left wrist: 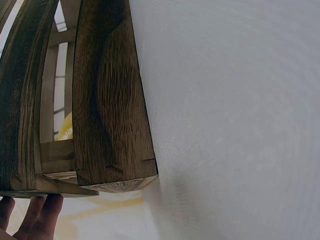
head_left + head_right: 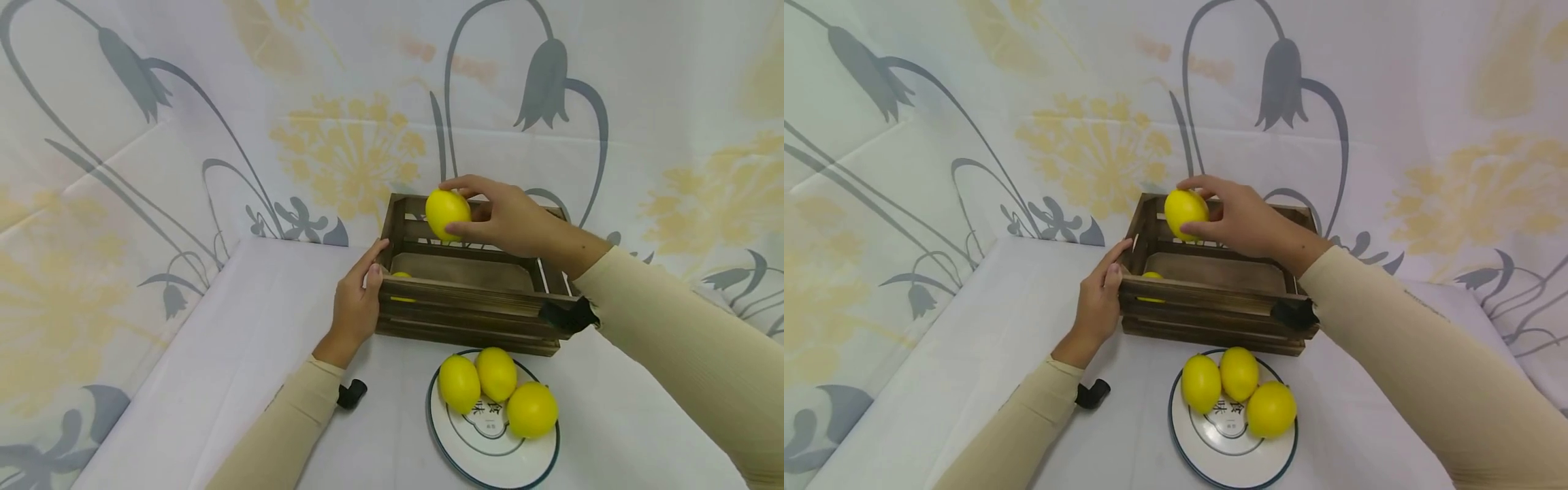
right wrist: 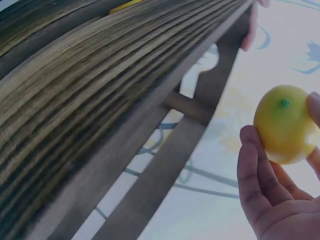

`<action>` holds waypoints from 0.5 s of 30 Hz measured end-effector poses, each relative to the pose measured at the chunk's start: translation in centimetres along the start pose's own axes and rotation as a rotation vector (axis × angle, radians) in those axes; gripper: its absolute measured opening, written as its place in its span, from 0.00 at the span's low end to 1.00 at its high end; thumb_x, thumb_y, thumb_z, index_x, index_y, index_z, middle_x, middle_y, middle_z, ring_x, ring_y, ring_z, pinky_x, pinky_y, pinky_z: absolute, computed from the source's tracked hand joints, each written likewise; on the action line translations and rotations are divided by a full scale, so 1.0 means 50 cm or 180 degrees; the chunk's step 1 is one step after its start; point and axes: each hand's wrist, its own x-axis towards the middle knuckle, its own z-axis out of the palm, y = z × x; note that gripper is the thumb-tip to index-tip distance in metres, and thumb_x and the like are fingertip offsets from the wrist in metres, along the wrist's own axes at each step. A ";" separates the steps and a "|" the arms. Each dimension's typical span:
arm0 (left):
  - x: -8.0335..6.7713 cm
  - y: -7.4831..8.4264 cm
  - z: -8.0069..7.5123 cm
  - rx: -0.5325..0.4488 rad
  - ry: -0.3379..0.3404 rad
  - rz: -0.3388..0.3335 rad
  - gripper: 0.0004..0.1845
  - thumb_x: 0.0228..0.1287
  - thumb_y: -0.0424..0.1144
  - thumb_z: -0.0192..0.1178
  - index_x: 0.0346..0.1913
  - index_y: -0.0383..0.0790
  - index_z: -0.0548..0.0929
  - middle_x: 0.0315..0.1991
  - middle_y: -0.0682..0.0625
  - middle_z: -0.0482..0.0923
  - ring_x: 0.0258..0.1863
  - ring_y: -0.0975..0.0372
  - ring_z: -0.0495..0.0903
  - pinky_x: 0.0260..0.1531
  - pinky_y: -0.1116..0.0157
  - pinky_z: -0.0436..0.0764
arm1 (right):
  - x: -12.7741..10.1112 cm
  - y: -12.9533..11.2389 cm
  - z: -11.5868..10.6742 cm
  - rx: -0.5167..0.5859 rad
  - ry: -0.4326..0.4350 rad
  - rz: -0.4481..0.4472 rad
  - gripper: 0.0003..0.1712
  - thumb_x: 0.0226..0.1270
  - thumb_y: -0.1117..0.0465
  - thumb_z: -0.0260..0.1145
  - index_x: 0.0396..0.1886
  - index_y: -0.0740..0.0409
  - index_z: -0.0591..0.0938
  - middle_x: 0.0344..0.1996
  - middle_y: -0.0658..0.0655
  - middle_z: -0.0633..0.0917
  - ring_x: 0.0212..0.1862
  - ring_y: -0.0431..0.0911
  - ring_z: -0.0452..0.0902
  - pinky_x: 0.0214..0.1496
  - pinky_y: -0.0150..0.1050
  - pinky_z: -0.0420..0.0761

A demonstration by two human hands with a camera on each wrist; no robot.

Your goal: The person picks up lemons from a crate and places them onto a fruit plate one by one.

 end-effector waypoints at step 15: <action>0.001 0.001 -0.001 0.0009 -0.0068 -0.0048 0.31 0.76 0.65 0.33 0.72 0.59 0.71 0.34 0.48 0.76 0.26 0.61 0.66 0.22 0.64 0.65 | -0.070 -0.018 0.010 0.0265 0.0367 -0.0119 0.34 0.69 0.55 0.68 0.73 0.40 0.70 0.62 0.56 0.77 0.52 0.53 0.84 0.43 0.28 0.81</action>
